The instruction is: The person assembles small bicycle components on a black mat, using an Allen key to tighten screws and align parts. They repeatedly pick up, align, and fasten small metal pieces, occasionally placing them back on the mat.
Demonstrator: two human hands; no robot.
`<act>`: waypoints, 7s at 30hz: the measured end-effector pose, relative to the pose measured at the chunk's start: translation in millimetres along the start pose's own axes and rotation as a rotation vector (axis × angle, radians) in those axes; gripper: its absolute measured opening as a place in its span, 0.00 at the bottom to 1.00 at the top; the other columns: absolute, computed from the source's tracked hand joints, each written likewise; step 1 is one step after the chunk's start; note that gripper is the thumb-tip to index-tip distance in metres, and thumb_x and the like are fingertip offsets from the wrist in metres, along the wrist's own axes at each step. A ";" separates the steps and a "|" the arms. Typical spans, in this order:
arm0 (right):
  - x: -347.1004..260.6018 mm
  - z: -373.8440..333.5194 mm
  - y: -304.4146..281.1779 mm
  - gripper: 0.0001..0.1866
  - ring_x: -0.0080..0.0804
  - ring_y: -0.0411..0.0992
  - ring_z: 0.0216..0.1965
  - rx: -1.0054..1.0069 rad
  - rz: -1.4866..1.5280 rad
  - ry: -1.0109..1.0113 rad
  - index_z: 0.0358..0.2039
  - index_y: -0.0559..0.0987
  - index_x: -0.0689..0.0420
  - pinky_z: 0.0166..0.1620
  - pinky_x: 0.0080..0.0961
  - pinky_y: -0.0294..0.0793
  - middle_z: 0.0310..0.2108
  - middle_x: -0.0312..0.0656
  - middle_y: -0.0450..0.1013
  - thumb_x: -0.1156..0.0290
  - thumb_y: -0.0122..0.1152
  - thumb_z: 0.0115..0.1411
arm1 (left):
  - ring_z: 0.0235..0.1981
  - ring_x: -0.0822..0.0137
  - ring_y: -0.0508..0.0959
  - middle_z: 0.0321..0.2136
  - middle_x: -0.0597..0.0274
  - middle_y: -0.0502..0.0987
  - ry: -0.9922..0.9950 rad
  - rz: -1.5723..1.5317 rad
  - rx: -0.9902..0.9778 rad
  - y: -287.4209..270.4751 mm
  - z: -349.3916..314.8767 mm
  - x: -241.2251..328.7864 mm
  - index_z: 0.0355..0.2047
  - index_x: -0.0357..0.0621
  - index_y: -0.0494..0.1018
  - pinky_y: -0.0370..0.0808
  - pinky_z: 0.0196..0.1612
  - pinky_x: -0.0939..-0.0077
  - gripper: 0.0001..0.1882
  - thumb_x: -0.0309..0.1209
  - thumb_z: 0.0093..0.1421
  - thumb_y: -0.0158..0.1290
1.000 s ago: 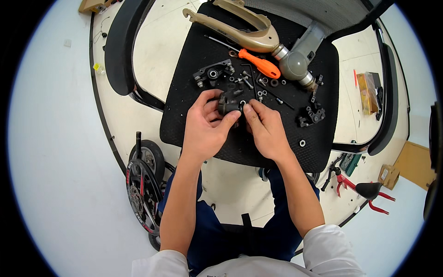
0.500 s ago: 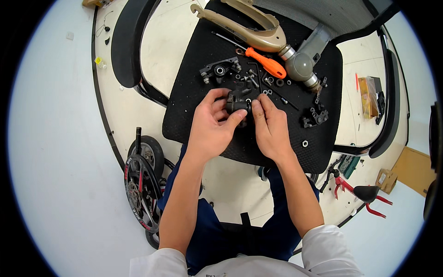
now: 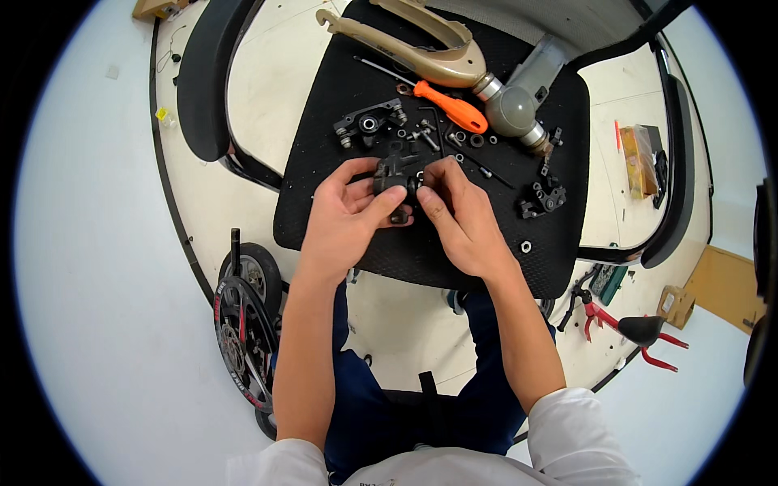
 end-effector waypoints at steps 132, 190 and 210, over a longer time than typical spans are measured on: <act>-17.7 -8.6 -31.5 0.09 0.60 0.69 0.29 -0.108 0.078 0.088 0.35 0.70 0.62 0.31 0.39 0.67 0.24 0.56 0.68 0.70 0.47 0.67 | 0.15 0.78 0.71 0.21 0.68 0.73 -0.240 -0.055 0.014 25.6 3.1 -13.9 0.37 0.41 0.69 0.67 0.14 0.85 0.18 0.46 0.68 0.48; -73.3 11.9 -12.8 0.07 0.47 0.71 0.31 -0.412 -0.355 -0.485 0.37 0.72 0.61 0.34 0.38 0.71 0.27 0.45 0.68 0.75 0.57 0.59 | 0.24 0.71 0.78 0.31 0.60 0.75 0.085 -0.124 -0.386 9.2 -29.0 21.5 0.59 0.36 0.57 0.77 0.26 0.78 0.37 0.20 0.49 0.61; -65.1 5.3 -25.2 0.13 0.45 0.67 0.30 -0.361 -0.457 -0.628 0.31 0.70 0.58 0.32 0.38 0.68 0.27 0.44 0.65 0.69 0.66 0.50 | 0.45 0.76 0.71 0.44 0.65 0.67 0.281 0.081 -0.430 22.2 -25.4 20.1 0.59 0.39 0.58 0.73 0.47 0.82 0.43 0.18 0.43 0.66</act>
Point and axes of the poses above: each hand's wrist, its own z-axis towards the middle knuckle, its own y-axis out of the palm, x = y × z, the point moved 5 cm from there along z, towards the middle knuckle
